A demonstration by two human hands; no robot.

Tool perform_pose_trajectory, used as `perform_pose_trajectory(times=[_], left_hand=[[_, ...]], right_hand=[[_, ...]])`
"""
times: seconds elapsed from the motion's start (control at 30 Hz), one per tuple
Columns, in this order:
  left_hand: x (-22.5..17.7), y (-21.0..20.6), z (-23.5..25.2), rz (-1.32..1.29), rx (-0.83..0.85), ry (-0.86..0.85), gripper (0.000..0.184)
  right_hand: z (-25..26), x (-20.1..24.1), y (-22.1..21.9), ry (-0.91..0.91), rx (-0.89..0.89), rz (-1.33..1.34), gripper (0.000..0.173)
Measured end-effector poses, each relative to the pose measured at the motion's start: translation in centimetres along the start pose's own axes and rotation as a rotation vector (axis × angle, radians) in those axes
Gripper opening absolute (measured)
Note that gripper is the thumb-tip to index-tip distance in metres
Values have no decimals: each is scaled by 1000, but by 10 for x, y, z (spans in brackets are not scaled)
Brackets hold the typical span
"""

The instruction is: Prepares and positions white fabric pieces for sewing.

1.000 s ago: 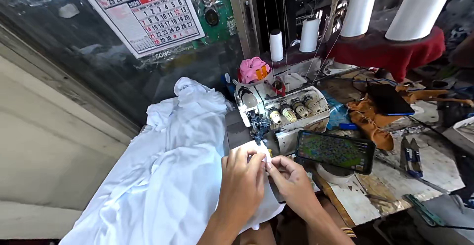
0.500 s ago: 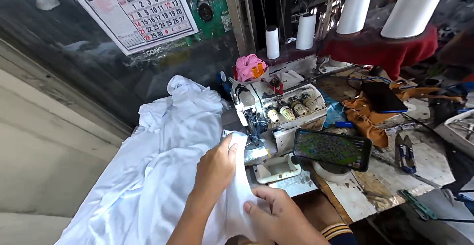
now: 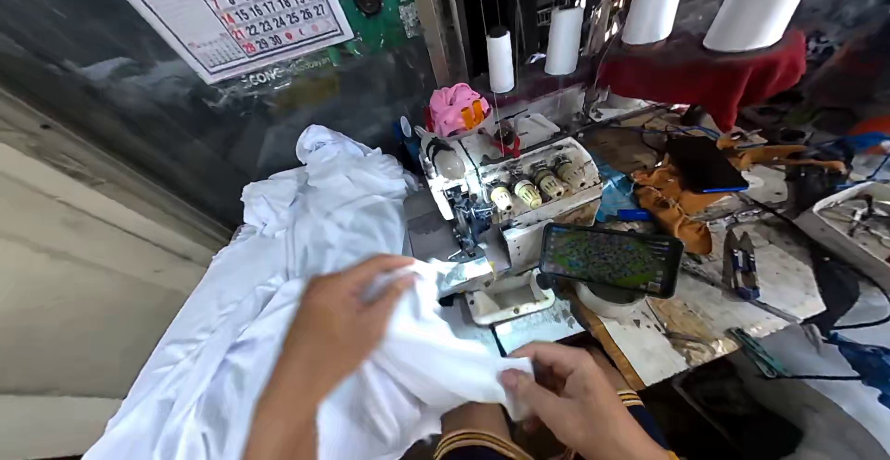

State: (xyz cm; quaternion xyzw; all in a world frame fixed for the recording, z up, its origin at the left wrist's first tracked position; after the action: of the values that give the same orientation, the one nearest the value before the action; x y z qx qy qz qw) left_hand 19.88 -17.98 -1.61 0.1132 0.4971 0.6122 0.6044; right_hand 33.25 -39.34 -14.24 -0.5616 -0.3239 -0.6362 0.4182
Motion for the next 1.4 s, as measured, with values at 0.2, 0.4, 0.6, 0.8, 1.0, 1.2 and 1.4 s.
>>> perform_pose_trajectory(times=[0.2, 0.4, 0.6, 0.8, 1.0, 1.2, 1.4], left_hand=[[29, 7, -40, 208, -100, 7, 29], [-8, -40, -59, -119, 138, -138, 23], [4, 8, -58, -309, 122, -209, 14], [-2, -17, -55, -453, 277, -253, 17], [-9, -20, -54, -431, 427, -282, 19], [-15, -65, -57, -491, 536, -274, 22], [-41, -73, -52, -587, 573, -332, 18]], right_hand=[[41, -3, -25, 36, -28, -120, 21], [26, 27, -31, 192, 27, -333, 17], [-25, -50, -7, -219, 107, -326, 25], [2, -115, -48, -290, 99, -519, 42], [-8, -116, 0, -215, 127, -460, 37], [-47, -82, 33, -202, 21, -145, 19], [-33, -24, 26, 3, -239, -125, 22]])
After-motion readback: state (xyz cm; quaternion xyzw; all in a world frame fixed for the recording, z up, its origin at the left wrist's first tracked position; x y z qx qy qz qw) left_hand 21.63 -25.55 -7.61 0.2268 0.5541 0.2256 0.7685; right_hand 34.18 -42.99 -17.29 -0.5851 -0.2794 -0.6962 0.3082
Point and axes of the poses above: each hand's wrist, its own z-axis towards the middle knuckle, its own y-axis out of the back of the hand, x = y × z, the point moved 3 cm from there along z, towards the middle knuckle, and after that the axes turned 1 degree about -z, right-handed, at the moved point
